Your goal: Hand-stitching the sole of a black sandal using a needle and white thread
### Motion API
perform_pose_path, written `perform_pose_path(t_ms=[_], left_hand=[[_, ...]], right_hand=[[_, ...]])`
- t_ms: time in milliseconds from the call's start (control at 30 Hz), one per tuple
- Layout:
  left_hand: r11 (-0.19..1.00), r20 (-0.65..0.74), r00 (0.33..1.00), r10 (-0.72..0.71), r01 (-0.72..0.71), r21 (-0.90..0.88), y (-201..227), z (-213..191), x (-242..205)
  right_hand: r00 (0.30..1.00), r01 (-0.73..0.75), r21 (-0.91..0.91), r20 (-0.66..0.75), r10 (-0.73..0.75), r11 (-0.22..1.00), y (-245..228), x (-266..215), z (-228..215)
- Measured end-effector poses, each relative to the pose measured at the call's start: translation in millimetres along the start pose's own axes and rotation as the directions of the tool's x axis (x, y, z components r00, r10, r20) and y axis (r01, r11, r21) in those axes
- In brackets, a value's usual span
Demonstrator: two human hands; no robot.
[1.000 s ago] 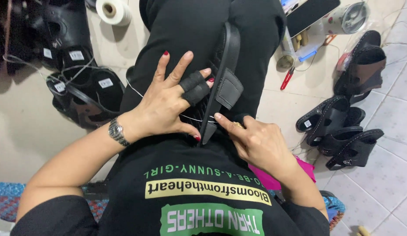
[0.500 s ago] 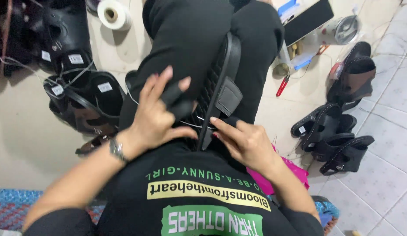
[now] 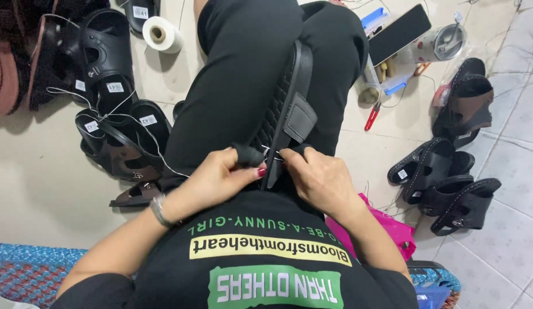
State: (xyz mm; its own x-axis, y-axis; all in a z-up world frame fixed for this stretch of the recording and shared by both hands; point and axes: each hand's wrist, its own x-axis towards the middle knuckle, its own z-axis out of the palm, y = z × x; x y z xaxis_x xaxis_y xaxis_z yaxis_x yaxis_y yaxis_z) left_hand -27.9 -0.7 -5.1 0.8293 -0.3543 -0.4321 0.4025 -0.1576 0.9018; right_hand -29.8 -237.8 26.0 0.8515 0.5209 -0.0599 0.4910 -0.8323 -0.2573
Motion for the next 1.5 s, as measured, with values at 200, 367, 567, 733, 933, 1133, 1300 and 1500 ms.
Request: perform_pose_path(t_ms=[200, 367, 567, 733, 933, 1133, 1300, 1500], left_hand=[[0.851, -0.128, 0.913, 0.386, -0.299, 0.431, -3.6, 19.4, 5.6], [0.919, -0.108, 0.969, 0.223, -0.172, 0.354, -2.2, 14.4, 11.4], [0.917, -0.055, 0.987, 0.154, -0.122, 0.38, -11.9, 12.4, 12.5], [0.936, -0.007, 0.995, 0.098, -0.09, 0.34, -2.3, 13.7, 15.4], [0.937, -0.005, 0.982, 0.187, -0.177, 0.3, 5.3, 18.1, 15.4], [0.945, -0.077, 0.953, 0.294, -0.278, 0.172, -10.3, -1.1, 7.3], [0.813, -0.235, 0.819, 0.524, -0.399, 0.424, -12.0, -5.0, 4.0], [0.31, -0.186, 0.687, 0.702, -0.061, 0.949, -45.5, -129.5, -4.8]], right_hand=[[0.934, -0.079, -0.097, 0.341, 0.107, 0.992, -9.7, -15.2, -69.0], [0.952, -0.249, 0.435, 0.276, 0.136, 0.865, 14.3, -32.2, -46.0], [0.945, -0.084, 0.954, -0.015, 0.326, 0.288, 21.1, -21.8, 47.2], [0.982, 0.002, 1.0, -0.004, 0.187, 0.01, 35.6, -17.9, 70.2], [0.96, -0.147, 0.88, 0.237, -0.148, 0.452, 64.1, 0.6, -36.6], [0.93, -0.115, 0.31, 0.367, -0.007, 0.944, 24.5, 0.9, -38.2], [0.806, -0.238, 0.363, -0.443, 0.392, 0.901, 11.9, -32.7, 47.1], [0.393, -0.438, 0.21, -0.83, 0.396, 0.874, 225.4, -251.7, -14.1]])
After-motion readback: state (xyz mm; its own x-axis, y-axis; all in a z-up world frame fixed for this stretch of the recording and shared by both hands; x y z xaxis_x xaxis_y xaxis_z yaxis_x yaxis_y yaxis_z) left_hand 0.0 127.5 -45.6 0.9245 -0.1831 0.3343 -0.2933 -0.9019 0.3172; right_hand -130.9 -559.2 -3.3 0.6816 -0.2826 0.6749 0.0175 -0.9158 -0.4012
